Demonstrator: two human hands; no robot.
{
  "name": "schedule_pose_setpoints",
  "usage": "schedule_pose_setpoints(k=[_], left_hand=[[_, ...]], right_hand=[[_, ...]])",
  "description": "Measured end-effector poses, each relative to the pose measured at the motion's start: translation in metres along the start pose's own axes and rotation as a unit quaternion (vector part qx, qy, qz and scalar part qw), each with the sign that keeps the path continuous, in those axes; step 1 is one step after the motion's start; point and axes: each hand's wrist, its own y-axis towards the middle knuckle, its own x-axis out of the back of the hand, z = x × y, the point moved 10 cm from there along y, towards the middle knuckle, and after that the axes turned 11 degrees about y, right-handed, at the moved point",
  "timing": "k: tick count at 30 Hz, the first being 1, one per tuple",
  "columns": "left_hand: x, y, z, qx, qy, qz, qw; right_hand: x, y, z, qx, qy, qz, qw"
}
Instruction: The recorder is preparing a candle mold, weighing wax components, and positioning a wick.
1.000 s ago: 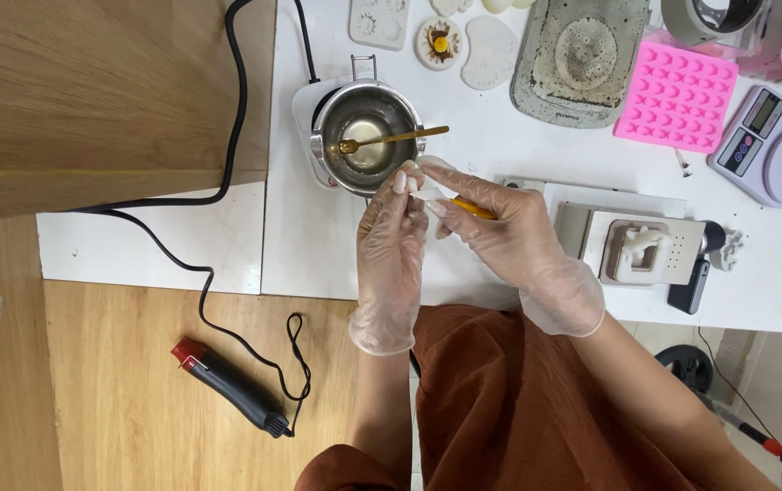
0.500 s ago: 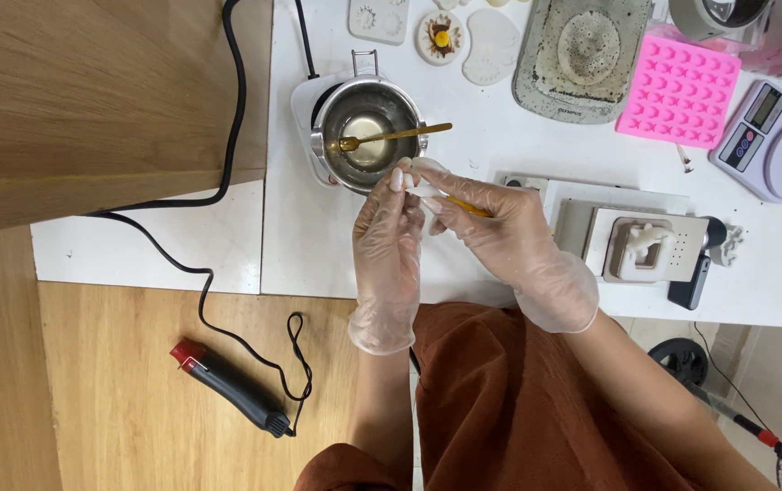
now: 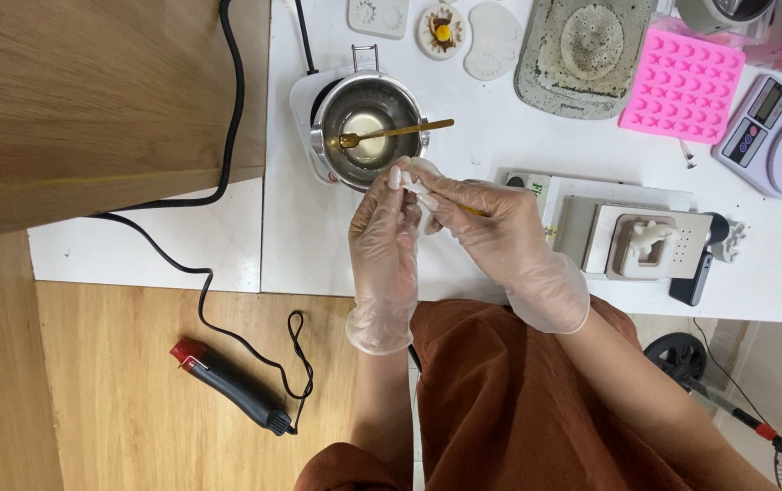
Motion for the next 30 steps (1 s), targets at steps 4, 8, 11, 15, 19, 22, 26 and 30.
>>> schedule_pose_setpoints(k=[4,8,11,15,19,22,26,30], left_hand=[[-0.003,-0.001,-0.001,0.004,0.007,0.0,1.0],[-0.005,-0.003,-0.003,0.01,0.006,-0.012,1.0],[-0.004,-0.003,-0.003,0.008,0.012,-0.011,1.0],[-0.008,-0.004,-0.005,0.01,0.019,-0.01,1.0],[-0.008,-0.004,-0.005,0.014,0.019,-0.014,1.0],[-0.01,-0.005,-0.008,0.011,0.031,-0.011,0.999],[-0.004,-0.002,-0.003,0.014,0.027,-0.013,0.999],[0.0,0.002,0.002,-0.004,0.005,0.019,1.0]], right_hand=[[0.0,-0.001,-0.005,0.019,0.005,0.009,1.0],[0.002,-0.003,-0.005,0.028,0.005,0.0,1.0],[0.003,-0.003,-0.006,0.03,-0.005,-0.005,1.0],[0.002,-0.003,-0.001,0.024,0.002,-0.006,1.0],[0.001,-0.002,-0.001,0.023,-0.014,-0.007,1.0],[0.002,-0.002,-0.004,0.018,-0.016,-0.022,0.999],[0.002,0.0,-0.002,0.021,-0.007,-0.026,0.999],[-0.002,0.001,0.001,0.02,-0.006,-0.028,0.999]])
